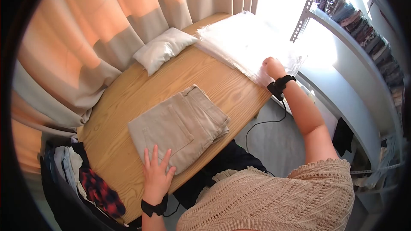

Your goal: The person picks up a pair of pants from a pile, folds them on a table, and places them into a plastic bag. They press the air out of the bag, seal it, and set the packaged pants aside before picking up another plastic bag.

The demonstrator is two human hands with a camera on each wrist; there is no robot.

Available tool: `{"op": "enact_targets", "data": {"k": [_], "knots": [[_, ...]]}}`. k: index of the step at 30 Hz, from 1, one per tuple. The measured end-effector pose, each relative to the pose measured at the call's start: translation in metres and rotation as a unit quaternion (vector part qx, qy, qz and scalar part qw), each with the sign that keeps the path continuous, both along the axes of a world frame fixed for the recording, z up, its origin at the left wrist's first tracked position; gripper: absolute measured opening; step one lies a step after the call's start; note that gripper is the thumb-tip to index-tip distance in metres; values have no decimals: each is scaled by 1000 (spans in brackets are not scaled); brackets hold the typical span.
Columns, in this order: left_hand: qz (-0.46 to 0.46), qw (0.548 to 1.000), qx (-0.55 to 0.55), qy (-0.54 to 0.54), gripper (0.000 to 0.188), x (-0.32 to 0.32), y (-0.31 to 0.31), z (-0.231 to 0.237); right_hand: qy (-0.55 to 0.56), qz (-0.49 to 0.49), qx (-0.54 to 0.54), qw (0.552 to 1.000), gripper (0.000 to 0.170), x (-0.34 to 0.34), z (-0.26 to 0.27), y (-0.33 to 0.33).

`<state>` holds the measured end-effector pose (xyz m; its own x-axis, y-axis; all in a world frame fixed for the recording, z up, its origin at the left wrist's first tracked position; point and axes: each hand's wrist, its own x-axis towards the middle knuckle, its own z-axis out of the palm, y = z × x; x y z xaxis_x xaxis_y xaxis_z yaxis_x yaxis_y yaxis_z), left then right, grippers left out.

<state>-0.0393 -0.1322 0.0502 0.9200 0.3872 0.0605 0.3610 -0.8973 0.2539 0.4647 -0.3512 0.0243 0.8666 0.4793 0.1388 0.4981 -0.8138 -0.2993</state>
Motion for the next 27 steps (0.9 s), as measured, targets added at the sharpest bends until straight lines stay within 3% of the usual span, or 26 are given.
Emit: {"op": "enact_targets", "data": {"k": [1,3,6,8,10,11,13,15,18,19,20,22,24,26,27], "knots": [[-3,1000,-2,-5,50,-1,0,0,0,2,0,1000,24,6,-1,-3],[0,1000,-1,-1,49,-1,-1,2,-26,-11,176,984,21,4,8,-3],[5,1000,-13,4,49,0,0,5,-50,-5,279,959,27,-22,53,4],[13,999,-32,13,50,0,-1,6,19,65,350,935,28,-65,86,22],[2,1000,-27,-2,50,0,0,5,83,197,401,891,24,-118,107,38],[17,999,-32,9,50,-1,0,4,101,205,397,889,24,-146,120,44],[-4,1000,-21,-16,48,-3,4,0,153,344,248,893,17,-199,137,56],[2,999,-30,-16,48,-9,9,-4,238,413,242,845,12,-243,135,72],[14,990,-106,-94,47,-12,8,-5,288,475,171,814,16,-289,107,94],[28,933,-259,-250,49,-12,-1,-1,288,496,160,804,20,-302,97,102],[37,827,-398,-395,50,-12,-6,2,280,524,133,793,27,-311,86,109],[57,828,-412,-377,53,-15,-6,2,224,614,77,753,34,-323,58,113],[78,826,-427,-358,55,-16,-3,0,225,618,81,749,36,-335,43,107],[74,914,-301,-262,61,-15,0,-6,228,621,84,745,38,-334,45,105],[78,913,-301,-263,61,-13,-2,-5,277,601,63,747,36,-326,57,104]]}}
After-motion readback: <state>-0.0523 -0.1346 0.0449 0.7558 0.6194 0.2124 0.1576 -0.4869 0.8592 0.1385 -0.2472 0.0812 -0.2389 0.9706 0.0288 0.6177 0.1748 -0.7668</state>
